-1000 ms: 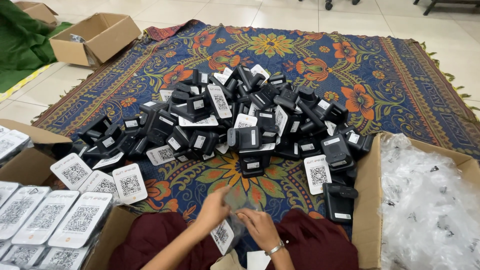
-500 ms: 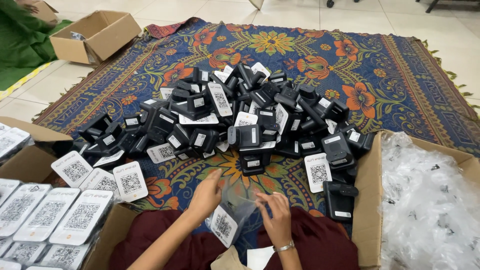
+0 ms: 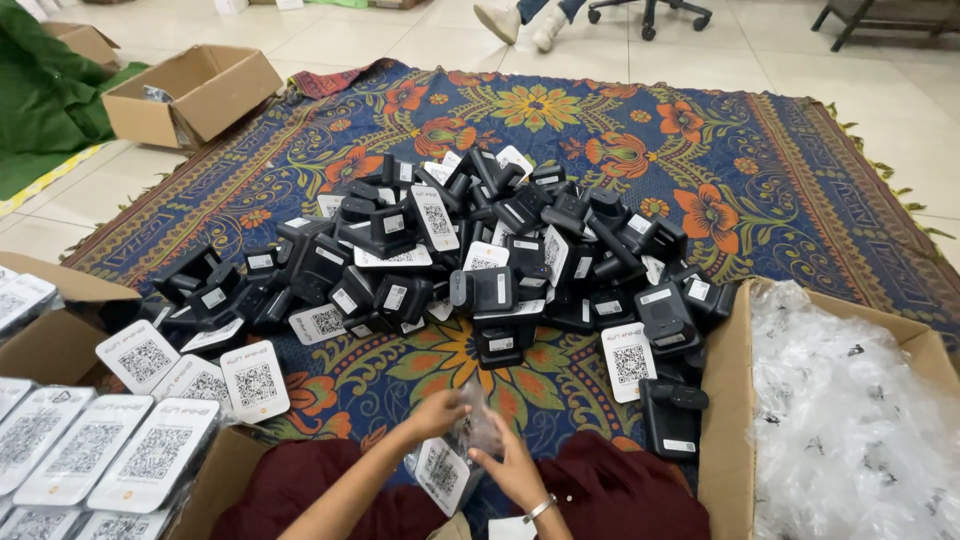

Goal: The person sorts electronic devices with QR codes and packs them into boxes or plastic bags.

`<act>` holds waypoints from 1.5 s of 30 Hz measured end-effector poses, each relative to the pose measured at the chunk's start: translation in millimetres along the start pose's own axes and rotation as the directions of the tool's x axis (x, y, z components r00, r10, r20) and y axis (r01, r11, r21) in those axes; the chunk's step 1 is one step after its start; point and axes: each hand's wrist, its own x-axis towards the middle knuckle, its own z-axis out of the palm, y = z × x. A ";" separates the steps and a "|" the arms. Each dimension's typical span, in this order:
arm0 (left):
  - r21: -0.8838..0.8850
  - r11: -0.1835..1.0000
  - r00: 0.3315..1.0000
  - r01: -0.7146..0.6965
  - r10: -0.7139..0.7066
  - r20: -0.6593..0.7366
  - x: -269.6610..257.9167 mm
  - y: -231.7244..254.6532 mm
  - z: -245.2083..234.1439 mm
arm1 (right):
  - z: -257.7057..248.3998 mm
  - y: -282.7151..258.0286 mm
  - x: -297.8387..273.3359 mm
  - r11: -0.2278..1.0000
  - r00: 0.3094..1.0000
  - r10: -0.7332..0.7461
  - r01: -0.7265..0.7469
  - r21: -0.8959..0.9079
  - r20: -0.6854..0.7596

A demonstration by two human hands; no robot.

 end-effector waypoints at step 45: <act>-0.717 0.684 0.807 -0.137 -0.343 -0.481 -249.5 171.6 -142.0 | 152.4 -107.7 9.2 0.916 0.977 0.190 -0.210 0.342 0.093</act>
